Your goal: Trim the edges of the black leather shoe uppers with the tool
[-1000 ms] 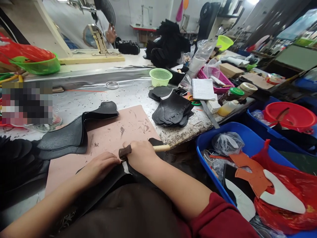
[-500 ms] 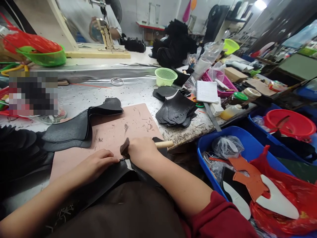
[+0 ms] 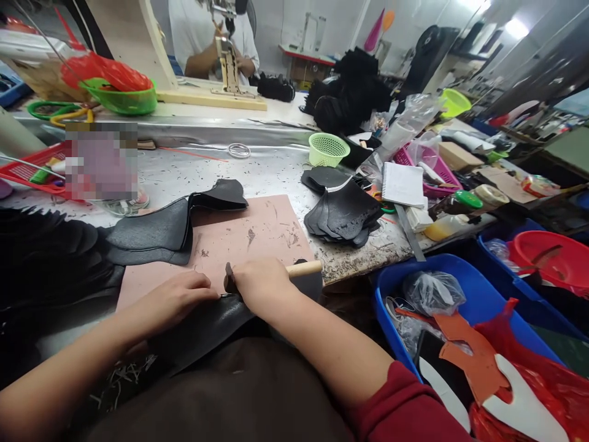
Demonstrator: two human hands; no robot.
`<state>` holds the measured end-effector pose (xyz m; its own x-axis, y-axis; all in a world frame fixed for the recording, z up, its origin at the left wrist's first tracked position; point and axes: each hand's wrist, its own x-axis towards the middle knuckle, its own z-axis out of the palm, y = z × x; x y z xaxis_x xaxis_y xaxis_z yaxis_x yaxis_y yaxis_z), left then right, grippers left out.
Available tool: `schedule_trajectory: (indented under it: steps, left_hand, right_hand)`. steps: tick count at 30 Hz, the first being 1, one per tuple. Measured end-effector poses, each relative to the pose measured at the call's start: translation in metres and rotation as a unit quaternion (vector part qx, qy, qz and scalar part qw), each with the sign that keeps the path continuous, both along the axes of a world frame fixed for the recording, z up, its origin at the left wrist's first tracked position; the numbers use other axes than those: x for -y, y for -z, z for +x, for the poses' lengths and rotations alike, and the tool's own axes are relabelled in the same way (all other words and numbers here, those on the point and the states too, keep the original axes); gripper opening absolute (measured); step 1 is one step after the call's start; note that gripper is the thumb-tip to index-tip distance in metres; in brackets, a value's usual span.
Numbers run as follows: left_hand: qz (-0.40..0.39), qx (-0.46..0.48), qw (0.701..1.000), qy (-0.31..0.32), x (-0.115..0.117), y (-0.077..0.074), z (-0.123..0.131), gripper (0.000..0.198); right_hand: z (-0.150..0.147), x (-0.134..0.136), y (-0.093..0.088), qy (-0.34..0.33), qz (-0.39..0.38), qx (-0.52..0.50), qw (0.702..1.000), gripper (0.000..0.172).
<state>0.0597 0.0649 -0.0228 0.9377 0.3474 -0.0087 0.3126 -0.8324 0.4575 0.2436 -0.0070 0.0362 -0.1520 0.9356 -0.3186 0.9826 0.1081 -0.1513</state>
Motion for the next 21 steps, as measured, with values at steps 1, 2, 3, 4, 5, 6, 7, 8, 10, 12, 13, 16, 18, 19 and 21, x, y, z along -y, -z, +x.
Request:
schedule_trajectory:
  steps: [1, 2, 3, 4, 5, 6, 7, 8, 10, 12, 13, 16, 18, 19, 21]
  left_hand:
    - [-0.003, 0.001, 1.0, -0.003, 0.0, 0.0, -0.002, 0.03]
    - [-0.009, 0.004, 1.0, -0.004, -0.001, 0.0, -0.003, 0.03]
    - [-0.012, 0.007, 1.0, -0.003, -0.001, 0.0, -0.005, 0.03]
    - [-0.011, 0.01, 1.0, -0.002, -0.001, -0.001, -0.007, 0.03]
    - [-0.005, 0.011, 1.0, 0.001, 0.0, -0.002, -0.008, 0.029]
    - [0.004, 0.012, 1.0, 0.005, 0.0, -0.002, -0.01, 0.029]
    - [0.012, 0.012, 1.0, 0.007, 0.0, -0.003, -0.012, 0.03]
    - [0.016, 0.011, 1.0, 0.005, -0.001, -0.003, -0.014, 0.03]
    - [0.008, 0.019, 1.0, -0.002, -0.002, -0.002, -0.018, 0.03]
    - [0.005, 0.034, 0.999, -0.005, -0.003, 0.0, -0.023, 0.03]
    - [0.009, 0.041, 0.999, -0.005, -0.004, 0.0, -0.024, 0.029]
    - [0.009, 0.046, 0.999, -0.01, -0.006, 0.001, -0.029, 0.029]
    - [-0.013, 0.049, 0.999, -0.019, -0.007, 0.001, -0.032, 0.029]
    - [-0.022, 0.053, 0.998, -0.021, -0.007, 0.0, -0.033, 0.03]
    - [-0.027, 0.057, 0.998, -0.022, -0.008, 0.0, -0.036, 0.03]
  right_hand:
    - [-0.002, -0.001, 0.0, -0.001, 0.013, -0.004, 1.0, 0.021]
    - [-0.004, -0.001, 0.0, -0.001, 0.023, -0.01, 1.0, 0.022]
    - [-0.007, -0.002, 0.001, -0.003, 0.03, -0.017, 0.999, 0.022]
    - [-0.009, -0.002, 0.002, -0.007, 0.027, -0.023, 0.999, 0.022]
    - [-0.011, -0.003, 0.003, -0.015, 0.017, -0.026, 0.999, 0.021]
    - [-0.013, -0.004, 0.005, -0.021, 0.008, -0.027, 0.999, 0.02]
    - [-0.014, -0.005, 0.006, -0.025, 0.007, -0.024, 0.999, 0.019]
    - [-0.016, -0.006, 0.008, -0.026, 0.013, -0.02, 0.999, 0.019]
    - [-0.02, -0.007, 0.01, -0.027, 0.031, -0.014, 0.999, 0.021]
    - [-0.023, -0.009, 0.011, -0.033, 0.033, -0.012, 0.999, 0.022]
    - [-0.025, -0.01, 0.01, -0.04, 0.026, -0.012, 0.999, 0.022]
    - [-0.03, -0.014, 0.006, -0.054, 0.025, -0.018, 0.998, 0.02]
    - [-0.033, -0.015, 0.003, -0.05, 0.032, -0.019, 0.998, 0.021]
    - [-0.035, -0.016, 0.002, -0.047, 0.028, -0.017, 0.998, 0.021]
    - [-0.037, -0.018, 0.002, -0.05, 0.009, -0.009, 0.999, 0.02]
